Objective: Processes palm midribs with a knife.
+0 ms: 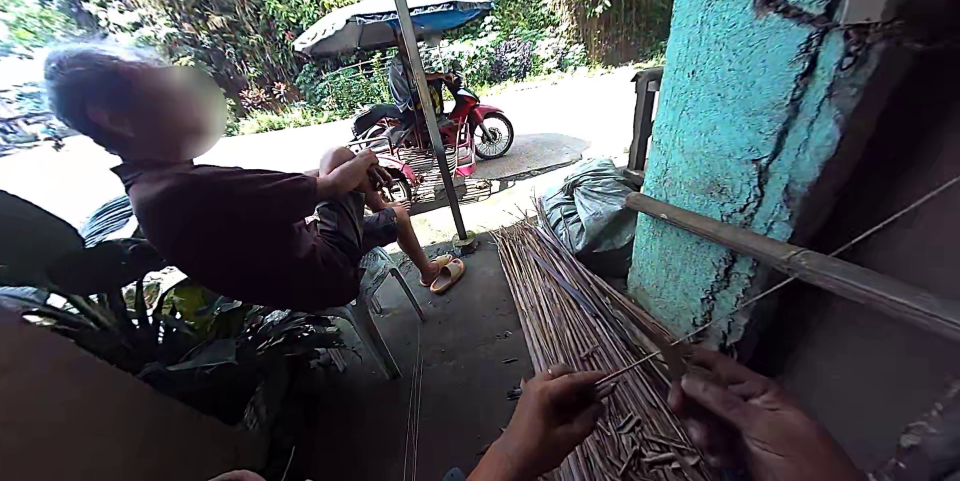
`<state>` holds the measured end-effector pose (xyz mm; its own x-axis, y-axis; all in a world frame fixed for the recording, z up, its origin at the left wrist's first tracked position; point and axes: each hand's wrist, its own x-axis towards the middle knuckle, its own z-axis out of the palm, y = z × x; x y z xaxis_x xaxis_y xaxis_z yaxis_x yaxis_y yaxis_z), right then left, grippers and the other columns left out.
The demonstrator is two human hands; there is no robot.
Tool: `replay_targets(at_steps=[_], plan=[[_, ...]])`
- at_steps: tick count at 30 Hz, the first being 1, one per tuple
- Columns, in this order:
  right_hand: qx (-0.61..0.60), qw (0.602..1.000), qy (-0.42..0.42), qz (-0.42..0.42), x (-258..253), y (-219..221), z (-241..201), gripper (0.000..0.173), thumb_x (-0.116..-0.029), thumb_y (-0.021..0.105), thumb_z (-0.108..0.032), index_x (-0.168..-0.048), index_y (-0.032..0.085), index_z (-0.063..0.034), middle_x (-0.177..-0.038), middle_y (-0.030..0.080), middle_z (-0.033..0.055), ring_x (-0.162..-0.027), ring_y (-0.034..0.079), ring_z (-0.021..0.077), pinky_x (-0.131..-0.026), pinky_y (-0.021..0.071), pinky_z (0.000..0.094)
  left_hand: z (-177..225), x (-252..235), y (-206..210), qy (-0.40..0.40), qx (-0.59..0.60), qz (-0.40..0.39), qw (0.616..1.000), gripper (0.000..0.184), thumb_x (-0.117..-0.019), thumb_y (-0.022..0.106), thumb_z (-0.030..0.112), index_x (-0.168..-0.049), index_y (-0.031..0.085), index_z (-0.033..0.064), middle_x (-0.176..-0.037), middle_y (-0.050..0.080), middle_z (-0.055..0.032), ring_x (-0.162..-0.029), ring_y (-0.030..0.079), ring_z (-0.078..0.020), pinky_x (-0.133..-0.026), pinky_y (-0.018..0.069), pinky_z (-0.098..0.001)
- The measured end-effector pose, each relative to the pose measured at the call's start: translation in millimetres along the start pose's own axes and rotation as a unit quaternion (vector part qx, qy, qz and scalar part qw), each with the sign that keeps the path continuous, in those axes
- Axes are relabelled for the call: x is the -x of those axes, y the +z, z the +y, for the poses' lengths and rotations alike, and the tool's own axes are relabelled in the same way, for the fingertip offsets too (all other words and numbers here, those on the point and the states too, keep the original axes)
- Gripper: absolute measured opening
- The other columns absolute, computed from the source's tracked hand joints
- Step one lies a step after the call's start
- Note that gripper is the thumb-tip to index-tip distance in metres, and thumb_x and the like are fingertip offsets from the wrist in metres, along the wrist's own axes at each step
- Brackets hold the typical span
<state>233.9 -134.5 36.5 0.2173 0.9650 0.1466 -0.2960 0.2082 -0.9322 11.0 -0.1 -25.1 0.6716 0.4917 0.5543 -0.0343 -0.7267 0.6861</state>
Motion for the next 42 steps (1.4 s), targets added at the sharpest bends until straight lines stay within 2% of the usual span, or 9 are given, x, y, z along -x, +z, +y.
replay_targets(at_steps=[4,9,14,18,22,28,31,35,42], plan=[[-0.02,0.998,-0.012,0.058,-9,-5,5,0.034,-0.0999,0.05,-0.002,-0.131,0.062,-0.0061,-0.079,0.074,0.0076,-0.051,0.064,0.0105,-0.045,0.0539,0.0233,-3,1,-5,-0.021,-0.014,0.006,1.0,0.032,-0.091,0.072,0.008,-0.123,0.074,0.0077,-0.097,0.072,-0.0076,-0.084,0.067,-0.0099,-0.078,0.0575,-0.0262],[-0.052,0.979,-0.122,0.155,-14,-46,-33,0.035,-0.1022,0.041,-0.007,-0.133,0.058,-0.0114,-0.079,0.072,0.0022,-0.048,0.06,0.0066,-0.041,0.051,0.0199,-14,4,-1,0.003,-0.043,-0.016,0.999,0.033,-0.0942,0.069,0.009,-0.127,0.071,0.007,-0.095,0.069,-0.0085,-0.079,0.065,-0.0089,-0.074,0.0565,-0.0231],[-0.066,0.982,-0.137,0.109,-8,-41,-31,0.034,-0.102,0.047,-0.008,-0.131,0.063,-0.012,-0.08,0.073,0.0032,-0.049,0.061,0.0063,-0.043,0.0513,0.0195,-16,0,11,0.01,-0.087,-0.036,0.996,0.038,-0.0982,0.063,0.012,-0.136,0.066,0.0069,-0.1,0.067,-0.0114,-0.082,0.065,-0.0116,-0.076,0.0572,-0.0261],[-0.036,0.995,-0.091,0.036,-4,-21,-12,0.034,-0.1003,0.055,-0.007,-0.132,0.065,-0.0079,-0.081,0.074,0.0051,-0.053,0.064,0.0083,-0.047,0.0548,0.0216,-13,-6,22,0.007,-0.094,-0.04,0.995,0.04,-0.105,0.05,0.018,-0.141,0.061,0.0055,-0.1,0.066,-0.0121,-0.083,0.063,-0.0117,-0.077,0.0549,-0.0263],[0.017,0.999,-0.036,0.006,-3,-14,6,0.033,-0.0998,0.058,-0.007,-0.132,0.066,-0.0042,-0.083,0.074,0.0074,-0.054,0.064,0.0106,-0.046,0.0549,0.0234,-11,-13,30,0.003,-0.029,-0.06,0.998,0.04,-0.1098,0.044,0.021,-0.143,0.057,0.0036,-0.103,0.073,-0.0099,-0.086,0.07,-0.0135,-0.081,0.0593,-0.0328],[0.095,0.994,0.046,-0.018,-1,-21,17,0.034,-0.0997,0.058,-0.01,-0.133,0.066,-0.0088,-0.082,0.075,0.0056,-0.052,0.065,0.0128,-0.045,0.0545,0.0257,-13,-17,35,-0.003,0.053,-0.062,0.997,0.04,-0.1126,0.038,0.027,-0.136,0.058,0.0021,-0.113,0.073,-0.0082,-0.088,0.071,-0.0103,-0.079,0.0599,-0.028],[0.105,0.992,0.065,-0.024,0,-25,18,0.034,-0.1,0.057,-0.011,-0.133,0.066,-0.0099,-0.082,0.074,0.0059,-0.053,0.065,0.0129,-0.046,0.055,0.0258,-11,-17,34,-0.021,0.081,-0.08,0.993,0.043,-0.1131,0.035,0.032,-0.132,0.058,0.0018,-0.11,0.073,-0.0078,-0.079,0.068,-0.0079,-0.071,0.058,-0.0252],[0.078,0.996,0.034,0.005,1,-30,13,0.034,-0.0995,0.058,-0.012,-0.132,0.066,-0.0084,-0.081,0.074,0.0078,-0.051,0.064,0.0132,-0.043,0.0534,0.0251,-6,-19,32,-0.062,0.139,-0.106,0.983,0.049,-0.1124,0.034,0.04,-0.129,0.06,0.0011,-0.1,0.074,-0.0069,-0.066,0.063,-0.005,-0.059,0.0536,-0.0224],[0.003,0.995,-0.057,0.08,1,-44,-10,0.035,-0.0992,0.055,-0.006,-0.132,0.065,-0.0048,-0.079,0.073,0.008,-0.05,0.062,0.0098,-0.043,0.0519,0.0209,-9,-16,31,-0.066,0.154,-0.124,0.978,0.047,-0.1123,0.036,0.038,-0.124,0.064,0.0018,-0.096,0.074,-0.0061,-0.063,0.061,-0.0037,-0.058,0.0522,-0.0212]])
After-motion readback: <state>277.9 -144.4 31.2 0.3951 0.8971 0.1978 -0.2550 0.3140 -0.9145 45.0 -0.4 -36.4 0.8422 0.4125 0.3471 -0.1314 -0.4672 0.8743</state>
